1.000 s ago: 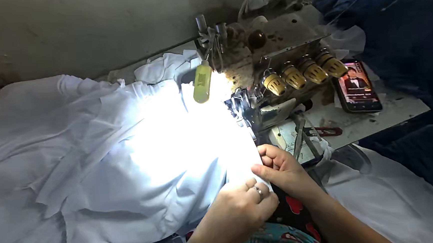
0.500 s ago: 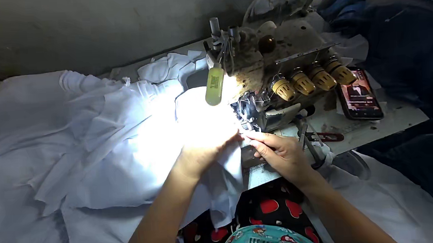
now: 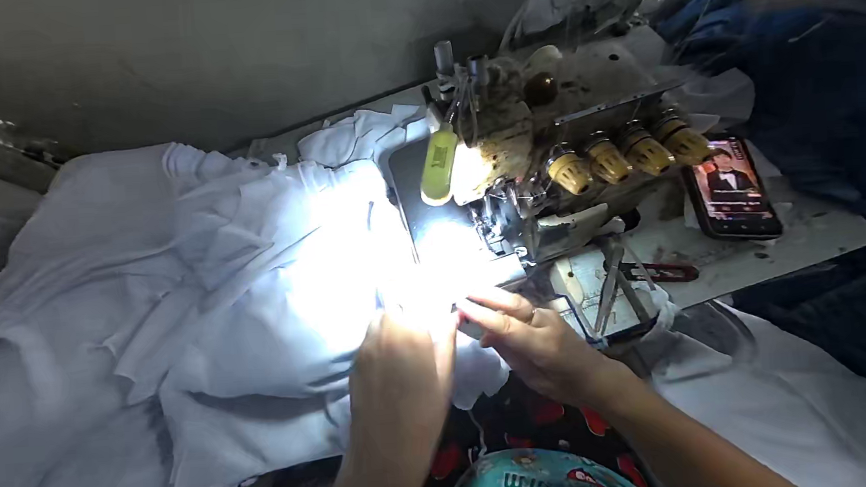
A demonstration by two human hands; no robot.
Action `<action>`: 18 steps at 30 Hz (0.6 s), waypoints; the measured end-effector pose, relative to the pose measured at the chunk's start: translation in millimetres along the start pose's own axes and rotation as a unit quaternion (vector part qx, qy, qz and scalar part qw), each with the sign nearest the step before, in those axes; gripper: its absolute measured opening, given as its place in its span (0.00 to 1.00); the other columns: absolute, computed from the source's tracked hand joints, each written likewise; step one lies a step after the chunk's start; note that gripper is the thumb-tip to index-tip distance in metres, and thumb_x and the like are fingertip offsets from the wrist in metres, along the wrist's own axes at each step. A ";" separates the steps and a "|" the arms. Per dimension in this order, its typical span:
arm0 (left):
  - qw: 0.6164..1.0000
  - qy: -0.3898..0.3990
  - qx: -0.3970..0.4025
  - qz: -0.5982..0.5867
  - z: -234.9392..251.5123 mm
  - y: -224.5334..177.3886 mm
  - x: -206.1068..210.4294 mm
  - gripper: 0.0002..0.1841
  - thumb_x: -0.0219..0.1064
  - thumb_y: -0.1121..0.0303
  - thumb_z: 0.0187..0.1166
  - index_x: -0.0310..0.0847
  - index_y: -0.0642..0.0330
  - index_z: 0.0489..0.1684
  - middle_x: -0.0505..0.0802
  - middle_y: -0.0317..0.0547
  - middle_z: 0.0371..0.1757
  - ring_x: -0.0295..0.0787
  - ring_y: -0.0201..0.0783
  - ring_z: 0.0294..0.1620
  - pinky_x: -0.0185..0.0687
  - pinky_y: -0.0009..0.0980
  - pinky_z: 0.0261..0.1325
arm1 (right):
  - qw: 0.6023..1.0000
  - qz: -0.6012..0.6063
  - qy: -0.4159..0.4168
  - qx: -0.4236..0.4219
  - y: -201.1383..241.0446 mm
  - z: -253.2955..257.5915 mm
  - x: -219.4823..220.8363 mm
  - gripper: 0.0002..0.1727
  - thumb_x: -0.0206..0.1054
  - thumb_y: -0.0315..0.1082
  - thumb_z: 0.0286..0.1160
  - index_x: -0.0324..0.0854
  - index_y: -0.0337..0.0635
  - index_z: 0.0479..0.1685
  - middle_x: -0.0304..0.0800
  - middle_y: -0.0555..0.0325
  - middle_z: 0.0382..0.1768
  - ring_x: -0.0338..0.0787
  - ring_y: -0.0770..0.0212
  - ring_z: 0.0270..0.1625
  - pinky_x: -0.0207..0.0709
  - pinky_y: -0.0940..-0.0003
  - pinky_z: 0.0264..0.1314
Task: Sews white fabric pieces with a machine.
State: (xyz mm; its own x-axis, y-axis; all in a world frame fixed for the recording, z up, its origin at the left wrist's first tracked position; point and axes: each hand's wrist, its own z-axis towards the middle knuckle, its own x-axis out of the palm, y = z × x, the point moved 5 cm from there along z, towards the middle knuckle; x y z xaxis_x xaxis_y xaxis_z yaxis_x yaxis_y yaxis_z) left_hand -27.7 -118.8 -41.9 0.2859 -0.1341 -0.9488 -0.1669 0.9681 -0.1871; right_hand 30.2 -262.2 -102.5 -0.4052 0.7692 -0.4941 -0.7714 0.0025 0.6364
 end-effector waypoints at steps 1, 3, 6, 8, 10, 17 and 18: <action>0.999 0.016 0.025 -0.033 -8.4 -10.8 -0.2 0.19 0.60 0.58 0.82 0.90 0.64 0.34 0.89 0.51 0.26 0.91 0.50 0.28 0.86 0.45 0.28 | 1.000 -0.009 0.012 -0.012 0.4 0.9 -1.5 0.16 0.57 0.31 0.89 0.81 0.42 0.68 0.90 0.47 0.64 0.94 0.64 0.51 0.86 0.74 0.51; 0.993 0.039 0.072 -0.080 -15.5 -26.8 6.5 0.18 0.56 0.59 0.84 0.89 0.57 0.34 0.87 0.44 0.27 0.90 0.43 0.29 0.85 0.39 0.29 | 1.000 -0.012 0.020 -0.007 -7.1 1.2 -13.2 0.12 0.59 0.34 0.88 0.86 0.44 0.60 0.94 0.51 0.53 0.94 0.62 0.49 0.86 0.69 0.50; 0.984 0.032 0.125 -0.121 -1.1 -37.2 17.0 0.13 0.59 0.63 0.84 0.89 0.57 0.37 0.87 0.43 0.25 0.89 0.43 0.25 0.84 0.39 0.26 | 0.999 -0.020 -0.002 0.045 -27.0 0.0 -44.0 0.10 0.64 0.36 0.83 0.89 0.41 0.41 0.90 0.55 0.39 0.88 0.68 0.45 0.82 0.76 0.52; 0.981 0.024 0.146 -0.126 12.5 -43.4 19.0 0.13 0.62 0.61 0.83 0.91 0.58 0.39 0.88 0.45 0.21 0.89 0.45 0.21 0.81 0.41 0.21 | 0.997 -0.035 -0.018 0.073 -33.5 -0.5 -57.6 0.11 0.64 0.35 0.82 0.90 0.38 0.40 0.90 0.55 0.39 0.87 0.71 0.43 0.80 0.80 0.51; 0.980 0.021 0.154 -0.124 22.5 -50.0 16.0 0.13 0.63 0.60 0.83 0.90 0.57 0.38 0.87 0.45 0.19 0.88 0.46 0.19 0.78 0.43 0.19 | 0.994 -0.028 -0.064 0.083 -33.2 -3.4 -61.6 0.13 0.64 0.37 0.83 0.89 0.36 0.43 0.91 0.54 0.41 0.87 0.73 0.44 0.81 0.81 0.52; 0.949 -0.145 0.114 -0.255 7.3 8.1 -93.7 0.11 0.62 0.58 0.88 0.84 0.55 0.45 0.87 0.28 0.31 0.79 0.15 0.29 0.76 0.14 0.33 | 0.982 0.134 -0.052 0.122 7.0 -28.1 24.5 0.34 0.77 0.47 0.72 0.76 0.33 0.71 0.89 0.46 0.61 0.89 0.60 0.63 0.83 0.60 0.68; 0.937 -0.193 0.107 -0.270 -9.4 30.9 -118.0 0.07 0.64 0.62 0.87 0.83 0.54 0.48 0.89 0.24 0.36 0.82 0.12 0.35 0.79 0.12 0.39 | 0.985 0.120 -0.017 0.122 12.6 -31.9 44.8 0.24 0.73 0.35 0.72 0.81 0.31 0.65 0.92 0.44 0.56 0.92 0.55 0.58 0.86 0.55 0.64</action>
State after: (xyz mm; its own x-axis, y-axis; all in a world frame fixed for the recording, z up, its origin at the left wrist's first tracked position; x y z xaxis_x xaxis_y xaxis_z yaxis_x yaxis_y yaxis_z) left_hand -75.5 -75.0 61.9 0.6014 -0.5701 -0.5597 0.2812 0.8068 -0.5196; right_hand -13.3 -248.1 -135.6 -0.5419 0.7869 -0.2952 -0.5129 -0.0314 0.8579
